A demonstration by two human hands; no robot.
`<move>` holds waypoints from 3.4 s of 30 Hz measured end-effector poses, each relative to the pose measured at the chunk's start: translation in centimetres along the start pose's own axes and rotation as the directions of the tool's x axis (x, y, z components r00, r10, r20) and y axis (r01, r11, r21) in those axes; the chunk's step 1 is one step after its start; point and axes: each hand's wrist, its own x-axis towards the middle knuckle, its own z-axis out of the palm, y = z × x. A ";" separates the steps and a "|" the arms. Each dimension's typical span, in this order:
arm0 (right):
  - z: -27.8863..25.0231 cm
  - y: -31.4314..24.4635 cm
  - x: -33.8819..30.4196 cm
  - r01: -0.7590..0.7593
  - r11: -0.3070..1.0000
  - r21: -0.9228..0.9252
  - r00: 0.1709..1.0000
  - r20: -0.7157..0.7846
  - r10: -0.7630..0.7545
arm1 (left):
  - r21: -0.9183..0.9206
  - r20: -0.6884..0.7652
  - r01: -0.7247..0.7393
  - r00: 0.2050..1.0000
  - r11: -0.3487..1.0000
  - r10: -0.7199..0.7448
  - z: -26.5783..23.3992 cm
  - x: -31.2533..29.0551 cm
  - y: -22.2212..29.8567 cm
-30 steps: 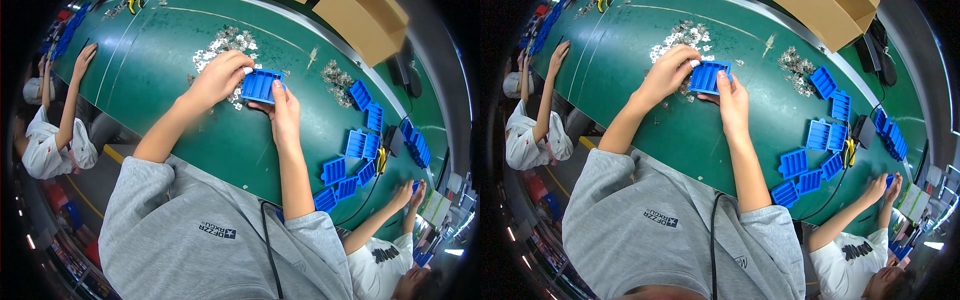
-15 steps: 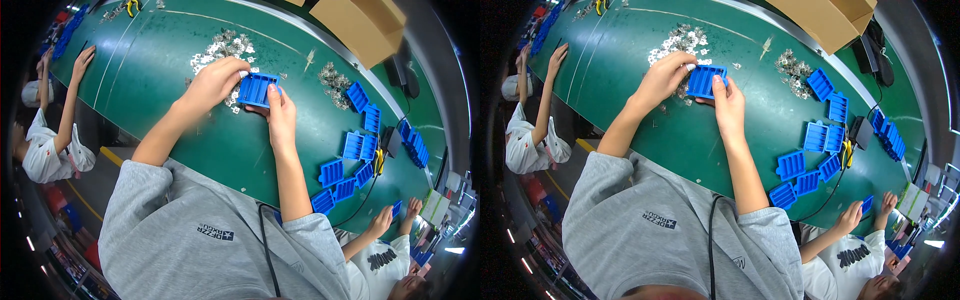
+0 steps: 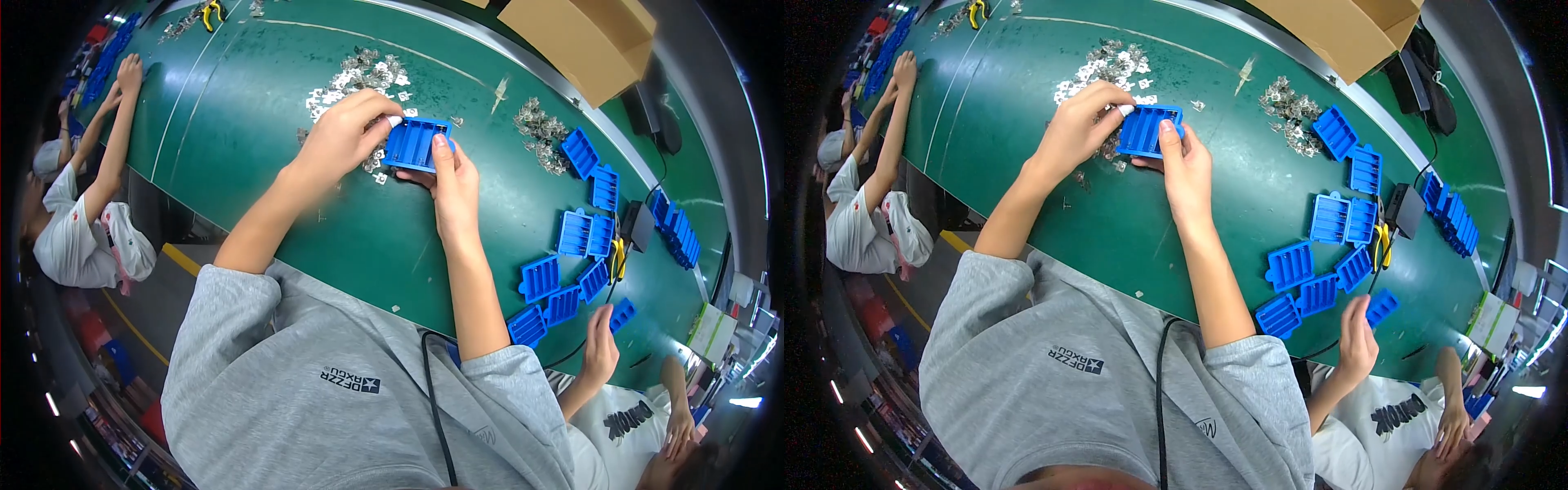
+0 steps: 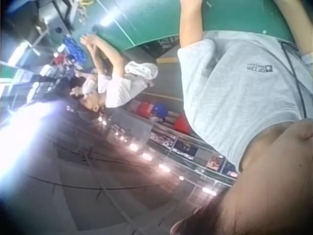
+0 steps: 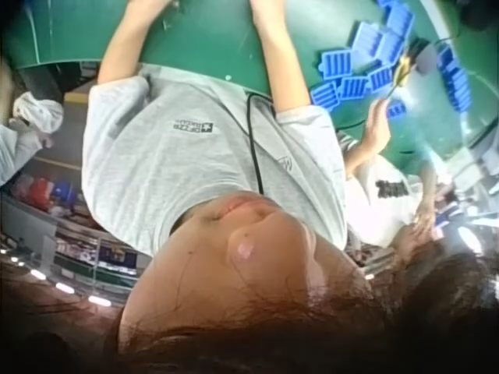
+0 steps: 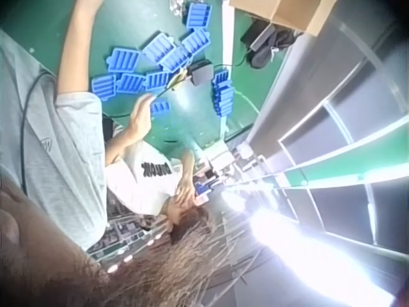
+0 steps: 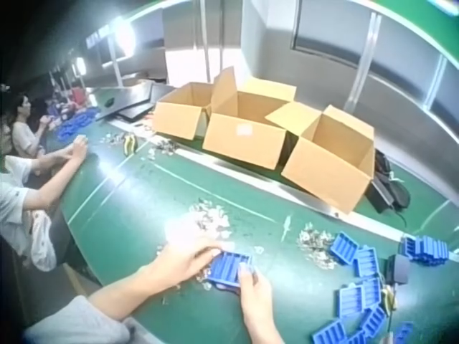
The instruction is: Assembling small metal components into blue plastic trays at a factory assembly line.
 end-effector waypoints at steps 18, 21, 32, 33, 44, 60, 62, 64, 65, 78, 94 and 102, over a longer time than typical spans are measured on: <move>0.3 -0.7 -0.1 -0.037 0.996 0.086 0.999 0.020 0.035 | -0.434 0.174 0.312 0.949 0.845 -0.262 -0.9 0.1 -1.8; 0.3 -1.1 -0.3 -0.030 0.996 0.082 0.999 0.012 0.030 | -0.448 0.182 0.319 0.947 0.835 -0.264 -0.8 0.4 -1.5; 0.7 -0.3 -0.6 0.089 0.991 -0.104 0.996 0.000 -0.090 | -0.632 0.432 0.580 0.814 0.513 -0.388 0.0 -0.2 -0.5; 0.8 -0.7 -0.7 0.093 0.990 -0.109 0.996 -0.003 -0.094 | -0.638 0.420 0.568 0.822 0.519 -0.384 0.1 -0.2 -0.3; 2.1 -0.2 -1.9 0.281 0.923 -0.263 0.947 -0.081 -0.311 | -0.775 0.230 0.326 0.944 0.542 -0.238 1.0 -0.9 0.8; 1.8 1.2 -1.3 0.258 0.964 -0.068 0.959 -0.104 -0.264 | -0.618 0.094 0.218 0.974 0.756 -0.204 -0.2 0.8 1.4; 1.3 0.5 -0.6 0.136 0.978 0.158 0.988 -0.098 -0.121 | -0.493 -0.018 0.072 0.995 0.867 -0.093 -1.1 3.5 0.4; 0.2 0.2 -0.2 -0.067 0.916 0.396 0.998 0.009 0.069 | -0.382 0.127 0.056 0.992 0.923 -0.008 -1.2 7.9 1.2; -0.4 0.0 -0.5 -0.154 0.925 0.347 0.987 0.104 0.126 | -0.328 0.199 0.024 0.979 0.944 0.045 -0.2 9.9 1.8; -0.4 -1.1 -0.1 -0.085 0.951 0.296 0.994 0.089 0.061 | 0.100 -0.353 -0.001 0.935 0.995 0.036 -6.3 15.2 -10.0; 1.2 0.4 -0.1 0.006 0.979 0.205 1.000 -0.022 -0.002 | 0.524 -0.470 0.240 0.882 0.817 0.042 -15.4 7.8 -28.3; 4.6 2.2 -0.5 0.166 0.986 0.007 0.977 -0.136 -0.164 | -0.488 -0.031 0.055 0.996 0.871 -0.080 -7.4 2.8 -10.7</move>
